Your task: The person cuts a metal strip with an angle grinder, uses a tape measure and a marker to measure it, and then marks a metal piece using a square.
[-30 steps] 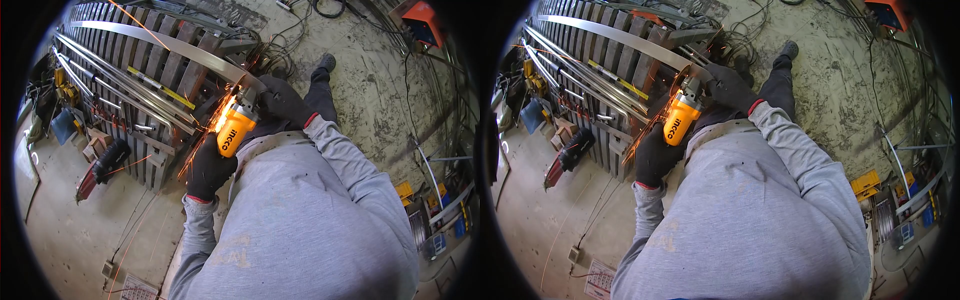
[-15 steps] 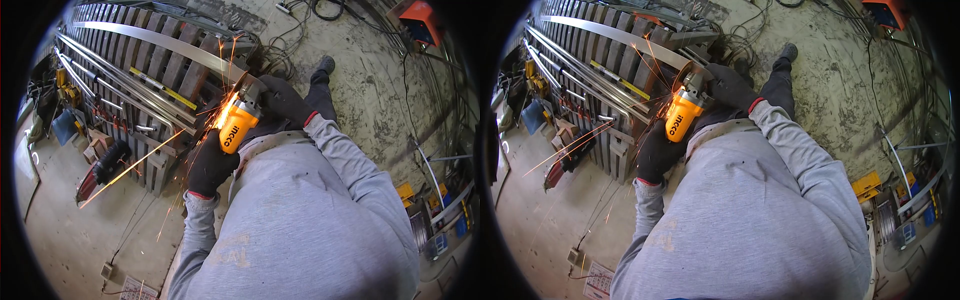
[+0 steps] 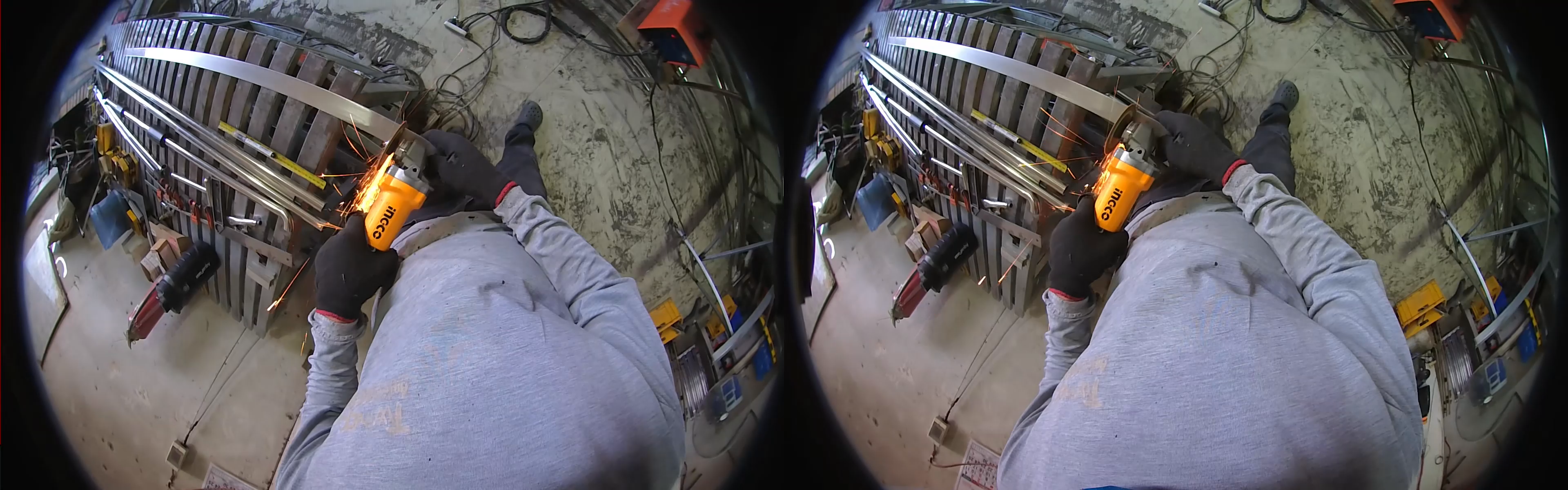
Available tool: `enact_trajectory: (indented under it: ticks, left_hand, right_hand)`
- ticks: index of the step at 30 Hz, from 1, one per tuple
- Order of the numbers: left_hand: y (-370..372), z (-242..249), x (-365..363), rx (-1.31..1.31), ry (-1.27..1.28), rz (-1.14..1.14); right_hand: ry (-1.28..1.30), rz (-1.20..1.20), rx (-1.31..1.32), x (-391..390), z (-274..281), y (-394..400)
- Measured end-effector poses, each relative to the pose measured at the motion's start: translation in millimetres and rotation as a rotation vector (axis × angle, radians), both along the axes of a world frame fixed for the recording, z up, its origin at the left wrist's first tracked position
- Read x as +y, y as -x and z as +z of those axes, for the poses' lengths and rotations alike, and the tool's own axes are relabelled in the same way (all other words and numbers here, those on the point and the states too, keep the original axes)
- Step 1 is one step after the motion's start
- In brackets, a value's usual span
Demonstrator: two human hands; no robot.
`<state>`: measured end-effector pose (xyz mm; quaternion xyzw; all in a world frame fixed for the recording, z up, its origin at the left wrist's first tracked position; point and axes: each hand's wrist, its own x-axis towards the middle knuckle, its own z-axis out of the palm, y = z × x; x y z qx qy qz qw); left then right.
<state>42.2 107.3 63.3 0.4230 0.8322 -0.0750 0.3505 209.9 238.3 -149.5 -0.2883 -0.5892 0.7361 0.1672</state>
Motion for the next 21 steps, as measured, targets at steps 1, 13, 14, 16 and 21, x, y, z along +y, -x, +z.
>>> enact_trajectory:
  ticks: [1, 13, 14, 16, 21]
  left_hand:
    - [-1, 5, 4, -0.037, 0.008, 0.032]
    - [1, -9, -13, 0.022, -0.009, -0.028]
    - [2, -12, -15, 0.023, -0.022, -0.018]
    - [0, -11, -11, 0.031, -0.008, -0.011]
    - [-1, -12, -14, 0.033, 0.001, 0.013]
  right_hand:
    - [0.000, -0.023, 0.034, -5, -3, 0]
    - [-0.220, -0.077, -0.045, -4, -13, 5]
    - [-0.217, -0.076, -0.045, -1, -12, 4]
    - [-0.232, -0.066, -0.085, 3, -10, 0]
    - [-0.234, -0.072, -0.086, 6, -5, 3]
